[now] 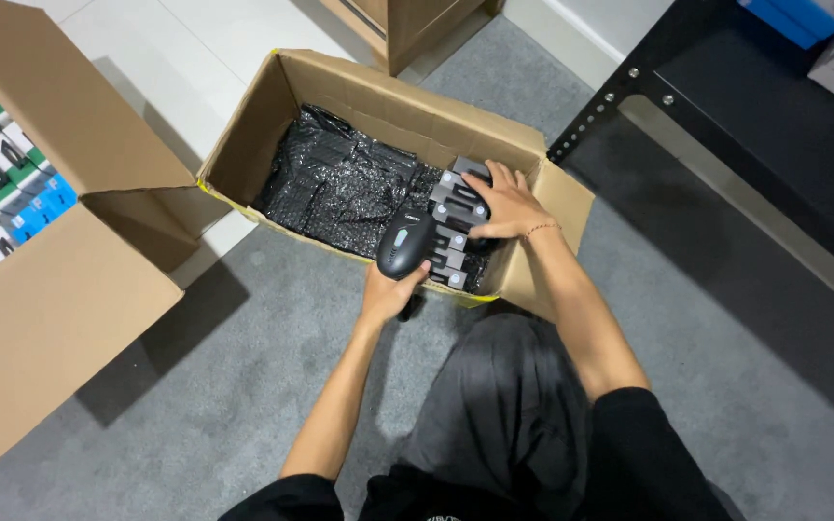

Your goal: The person sits on the floor and repeatedly picks up small black boxes from a cardboard carton. They use a handheld barcode scanner to scan each box and then place it onto a metal shelf, stacking them in neat rows.

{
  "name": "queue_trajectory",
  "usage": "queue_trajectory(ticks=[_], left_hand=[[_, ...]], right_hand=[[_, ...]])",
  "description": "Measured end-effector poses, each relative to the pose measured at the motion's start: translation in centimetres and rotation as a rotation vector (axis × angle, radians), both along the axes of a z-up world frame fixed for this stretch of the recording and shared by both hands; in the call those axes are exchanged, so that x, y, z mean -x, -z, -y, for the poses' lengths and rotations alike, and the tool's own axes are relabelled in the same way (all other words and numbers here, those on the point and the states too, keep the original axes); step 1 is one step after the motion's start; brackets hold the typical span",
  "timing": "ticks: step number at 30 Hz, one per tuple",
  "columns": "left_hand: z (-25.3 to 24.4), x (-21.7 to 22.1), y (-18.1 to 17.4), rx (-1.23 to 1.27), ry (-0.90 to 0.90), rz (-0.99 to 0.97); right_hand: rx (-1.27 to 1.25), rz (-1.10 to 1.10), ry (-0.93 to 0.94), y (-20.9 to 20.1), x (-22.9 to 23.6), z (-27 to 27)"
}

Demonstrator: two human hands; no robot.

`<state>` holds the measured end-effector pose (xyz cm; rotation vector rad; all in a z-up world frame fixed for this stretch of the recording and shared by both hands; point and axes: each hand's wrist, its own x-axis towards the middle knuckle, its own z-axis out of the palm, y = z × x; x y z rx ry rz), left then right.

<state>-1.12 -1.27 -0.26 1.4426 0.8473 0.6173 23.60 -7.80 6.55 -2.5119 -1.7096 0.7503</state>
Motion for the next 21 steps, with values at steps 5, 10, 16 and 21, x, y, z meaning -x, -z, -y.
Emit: queue_trajectory(ticks=[5, 10, 16, 21], left_hand=[[-0.2, 0.0, 1.4, -0.022, 0.02, 0.045], [-0.4, -0.4, 1.6, -0.053, 0.035, 0.079], [-0.6, -0.5, -0.3, -0.076, 0.062, 0.084], [-0.7, -0.5, 0.2, -0.077, 0.055, 0.077]], right_hand=[[-0.198, -0.118, 0.005, 2.6, -1.8, 0.5], [-0.45, -0.045, 0.097, 9.1, -5.2, -0.4], [-0.513, 0.021, 0.104, 12.4, -7.8, -2.0], [-0.487, -0.083, 0.168, 7.6, -5.8, -0.8]])
